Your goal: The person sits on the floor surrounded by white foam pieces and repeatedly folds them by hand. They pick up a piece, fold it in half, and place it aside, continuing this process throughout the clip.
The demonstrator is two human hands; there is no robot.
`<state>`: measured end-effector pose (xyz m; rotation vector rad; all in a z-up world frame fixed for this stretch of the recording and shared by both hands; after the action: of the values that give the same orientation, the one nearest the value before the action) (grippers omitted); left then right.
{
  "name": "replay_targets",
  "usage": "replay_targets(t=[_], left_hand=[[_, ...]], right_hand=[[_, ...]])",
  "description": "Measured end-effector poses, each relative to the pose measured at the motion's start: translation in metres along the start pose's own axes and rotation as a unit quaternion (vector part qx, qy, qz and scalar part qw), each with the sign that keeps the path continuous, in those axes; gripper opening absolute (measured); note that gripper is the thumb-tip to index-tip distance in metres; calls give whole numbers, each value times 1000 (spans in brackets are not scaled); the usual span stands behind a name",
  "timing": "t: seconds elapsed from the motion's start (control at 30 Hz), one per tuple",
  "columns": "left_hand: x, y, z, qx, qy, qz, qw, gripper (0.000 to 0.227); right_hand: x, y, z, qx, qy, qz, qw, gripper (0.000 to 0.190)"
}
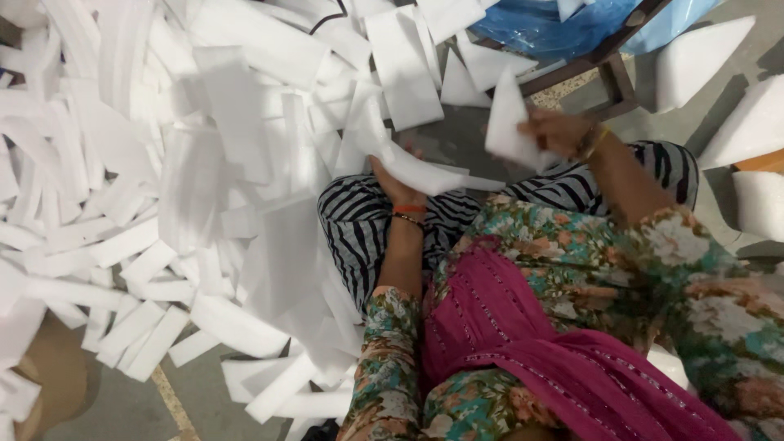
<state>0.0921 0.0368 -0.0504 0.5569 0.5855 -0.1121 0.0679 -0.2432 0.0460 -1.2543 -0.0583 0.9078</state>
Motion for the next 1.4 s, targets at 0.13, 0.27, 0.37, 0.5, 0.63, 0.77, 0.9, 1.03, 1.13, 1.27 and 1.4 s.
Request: replay_targets(t=[0.13,0.27,0.37,0.5,0.63,0.77,0.9,1.03,1.13,1.27,1.4], left_hand=[[-13,-7,16,82,-11,-4,997,70],[-20,1,27,262,32,79,961,73],[-60,37,61,473,58,303,825,73],[-124,44,127,637,-113,477,595,46],[-136,35,133,630,-190,488,574,41],[-86,37,83,480,-137,271,823,44],[-66,21,64,288,-132,9,948,58],[-86,15,96,343,-200,0,918,67],[-86,2,103,353,-219,-11,910,71],[-86,-2,98,376,-258,40,889,77],[-80,-6,89,425,-236,44,873,80]], right_hand=[[0,-7,81,165,-197,-73,964,85],[16,10,70,214,-112,-93,966,80],[19,0,31,152,26,-148,977,67],[12,-17,35,341,57,-183,920,55],[-6,-21,66,367,95,-162,911,60],[-26,-44,46,311,105,-294,898,63],[-39,-34,26,-175,260,-146,938,75],[-26,-42,65,-254,201,-200,925,78],[-20,-36,73,-213,231,-106,943,72],[-22,-59,83,-266,222,-234,908,60],[-26,-58,77,-311,224,-183,905,66]])
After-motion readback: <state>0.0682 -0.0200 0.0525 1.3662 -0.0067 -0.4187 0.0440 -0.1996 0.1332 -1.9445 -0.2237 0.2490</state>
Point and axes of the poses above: each hand's wrist, its own x-axis towards the middle knuckle, its own z-axis out of the palm, y = z × x, the point moved 7 cm from there along x, towards the middle knuckle, and after that the axes turned 4 degrees about -z, right-handed, at the moved point
